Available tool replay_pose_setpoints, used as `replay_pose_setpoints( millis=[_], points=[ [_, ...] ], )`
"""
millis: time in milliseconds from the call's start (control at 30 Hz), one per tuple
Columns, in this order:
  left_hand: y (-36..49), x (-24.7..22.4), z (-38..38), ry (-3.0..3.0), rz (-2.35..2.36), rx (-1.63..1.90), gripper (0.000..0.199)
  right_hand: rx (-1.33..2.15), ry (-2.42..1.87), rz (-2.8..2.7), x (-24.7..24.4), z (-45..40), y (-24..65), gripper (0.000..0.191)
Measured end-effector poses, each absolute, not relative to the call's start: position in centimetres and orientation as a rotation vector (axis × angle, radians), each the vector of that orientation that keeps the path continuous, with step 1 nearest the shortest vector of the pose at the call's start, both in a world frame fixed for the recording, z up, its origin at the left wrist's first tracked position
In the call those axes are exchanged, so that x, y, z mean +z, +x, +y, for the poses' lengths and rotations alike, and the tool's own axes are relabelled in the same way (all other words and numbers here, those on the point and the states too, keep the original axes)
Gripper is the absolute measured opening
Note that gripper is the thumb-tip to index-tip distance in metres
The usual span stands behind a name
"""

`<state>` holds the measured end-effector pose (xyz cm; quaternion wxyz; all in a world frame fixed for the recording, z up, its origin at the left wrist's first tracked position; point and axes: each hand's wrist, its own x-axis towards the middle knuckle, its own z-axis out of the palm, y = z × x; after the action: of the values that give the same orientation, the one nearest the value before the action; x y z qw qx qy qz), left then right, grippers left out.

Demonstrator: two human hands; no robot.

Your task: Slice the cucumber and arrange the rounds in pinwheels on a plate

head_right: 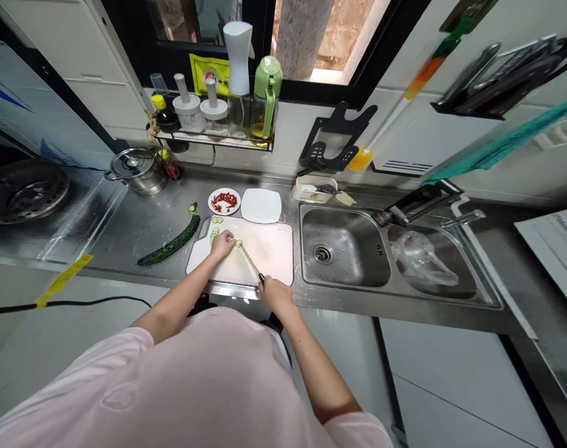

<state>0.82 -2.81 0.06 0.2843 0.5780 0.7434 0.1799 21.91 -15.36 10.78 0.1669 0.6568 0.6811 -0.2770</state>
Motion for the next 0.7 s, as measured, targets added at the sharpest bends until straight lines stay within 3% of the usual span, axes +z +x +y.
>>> replay_pose_setpoints(
  millis=[700],
  points=[
    [0.73,0.01,-2.78,1.560,1.971,0.536,0.016,-0.775,1.871,1.961,9.78,-14.34,20.99,0.039]
  ],
)
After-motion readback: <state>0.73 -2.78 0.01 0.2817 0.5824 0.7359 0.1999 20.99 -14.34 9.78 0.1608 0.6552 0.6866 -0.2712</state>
